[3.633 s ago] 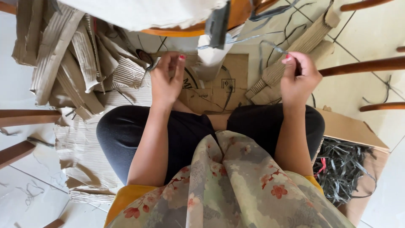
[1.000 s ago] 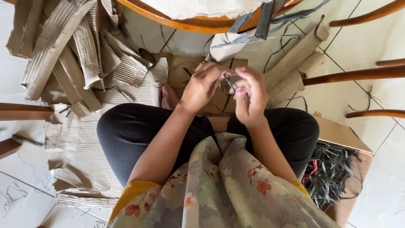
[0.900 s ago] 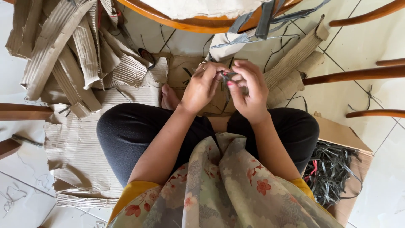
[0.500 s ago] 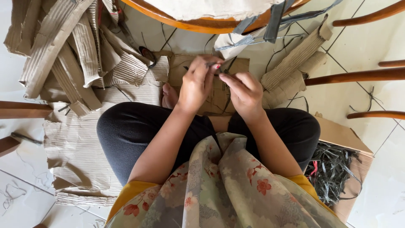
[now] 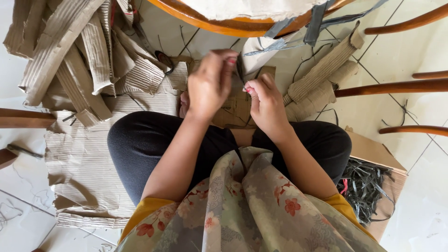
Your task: Wrapping wooden chair legs with corrugated cardboard and securing them with plastic ties for protection.
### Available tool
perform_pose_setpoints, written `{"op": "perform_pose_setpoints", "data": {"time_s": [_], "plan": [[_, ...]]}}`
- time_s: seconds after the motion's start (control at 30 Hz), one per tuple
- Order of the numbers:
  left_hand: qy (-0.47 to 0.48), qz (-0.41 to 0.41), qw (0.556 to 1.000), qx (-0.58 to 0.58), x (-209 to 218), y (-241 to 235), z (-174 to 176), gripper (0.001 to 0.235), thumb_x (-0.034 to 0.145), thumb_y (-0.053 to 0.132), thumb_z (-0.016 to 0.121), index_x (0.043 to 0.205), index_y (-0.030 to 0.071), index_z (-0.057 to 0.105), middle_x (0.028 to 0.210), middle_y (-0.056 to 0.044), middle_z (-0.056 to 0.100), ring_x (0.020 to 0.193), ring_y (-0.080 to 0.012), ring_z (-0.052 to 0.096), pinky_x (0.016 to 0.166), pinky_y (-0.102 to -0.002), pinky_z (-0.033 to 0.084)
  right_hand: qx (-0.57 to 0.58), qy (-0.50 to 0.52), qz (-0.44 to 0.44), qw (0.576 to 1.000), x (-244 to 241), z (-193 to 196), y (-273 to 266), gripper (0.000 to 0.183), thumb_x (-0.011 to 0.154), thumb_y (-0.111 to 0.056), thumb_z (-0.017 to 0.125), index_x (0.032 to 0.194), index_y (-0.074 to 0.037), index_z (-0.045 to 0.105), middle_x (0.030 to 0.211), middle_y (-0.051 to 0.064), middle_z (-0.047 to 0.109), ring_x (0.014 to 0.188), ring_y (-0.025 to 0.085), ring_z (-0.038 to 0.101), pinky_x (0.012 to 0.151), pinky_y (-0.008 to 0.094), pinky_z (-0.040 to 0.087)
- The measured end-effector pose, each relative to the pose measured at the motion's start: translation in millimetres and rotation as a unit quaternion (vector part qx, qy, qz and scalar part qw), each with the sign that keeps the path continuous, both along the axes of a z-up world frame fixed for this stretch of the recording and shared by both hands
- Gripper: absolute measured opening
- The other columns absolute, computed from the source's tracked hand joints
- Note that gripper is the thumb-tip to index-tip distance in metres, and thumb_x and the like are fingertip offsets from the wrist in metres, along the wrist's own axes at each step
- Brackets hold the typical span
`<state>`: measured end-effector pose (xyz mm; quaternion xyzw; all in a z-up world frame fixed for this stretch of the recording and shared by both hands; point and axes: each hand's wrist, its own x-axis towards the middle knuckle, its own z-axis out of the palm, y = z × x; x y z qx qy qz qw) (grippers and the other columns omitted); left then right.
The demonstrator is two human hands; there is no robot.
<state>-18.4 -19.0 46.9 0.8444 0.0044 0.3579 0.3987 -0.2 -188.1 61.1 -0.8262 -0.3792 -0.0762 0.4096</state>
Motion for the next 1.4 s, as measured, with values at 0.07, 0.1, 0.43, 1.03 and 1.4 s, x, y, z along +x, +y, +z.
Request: {"op": "perform_pose_setpoints", "data": {"time_s": [0.07, 0.1, 0.43, 1.03, 1.4], "plan": [[0.046, -0.015, 0.997, -0.067, -5, 6, -2, 0.015, 0.107, 0.020, 0.056, 0.103, 0.014, 0.069, 0.086, -0.002, 0.072, 0.062, -0.0221, 0.071, 0.061, -0.034, 0.062, 0.033, 0.042, -0.001, 0.999, -1, -5, -6, 0.010, 0.107, 0.001, 0.053, 0.099, 0.000, 0.059, 0.086, 0.012, 0.052, 0.070, 0.035, 0.061, 0.065, 0.041, 0.052], [0.092, -0.028, 0.987, -0.132, -8, 9, -3, 0.031, 0.112, 0.022, 0.046, 0.099, 0.009, 0.071, 0.081, -0.007, 0.071, 0.058, -0.0239, 0.069, 0.060, -0.038, 0.060, 0.068, 0.085, 0.000, 0.994, -1, -8, -9, 0.011, 0.108, -0.002, 0.052, 0.101, -0.001, 0.060, 0.088, 0.013, 0.058, 0.072, 0.034, 0.063, 0.068, 0.041, 0.053], [0.243, -0.103, 0.689, -0.675, -30, -57, -66, 0.029, 0.088, 0.023, 0.086, 0.110, 0.005, 0.079, 0.095, -0.021, 0.078, 0.087, -0.0241, 0.076, 0.080, -0.035, 0.063, 0.100, 0.126, -0.083, 0.983, -9, -32, -12, 0.003, 0.103, -0.004, 0.067, 0.106, -0.004, 0.069, 0.090, 0.010, 0.059, 0.072, 0.016, 0.056, 0.060, 0.031, 0.051], [0.054, -0.076, 0.636, -0.766, 31, -34, -88, 0.023, 0.107, 0.029, 0.055, 0.109, 0.008, 0.066, 0.090, -0.004, 0.074, 0.089, -0.0188, 0.078, 0.092, -0.037, 0.063, 0.113, 0.006, 0.002, 0.994, -10, -6, 5, 0.016, 0.099, -0.009, 0.073, 0.087, -0.001, 0.066, 0.111, 0.015, 0.067, 0.077, 0.024, 0.067, 0.059, 0.034, 0.053], [-0.028, -0.179, 0.567, -0.804, 48, -5, -70, 0.016, 0.110, 0.016, 0.046, 0.105, 0.009, 0.060, 0.081, 0.004, 0.040, 0.065, -0.0014, 0.037, 0.060, -0.015, 0.033, -0.146, -0.084, 0.038, 0.985, 13, 24, -17, 0.023, 0.108, -0.016, 0.059, 0.087, -0.009, 0.053, 0.083, 0.007, 0.065, 0.048, 0.031, 0.056, 0.046, 0.038, 0.046]]}}
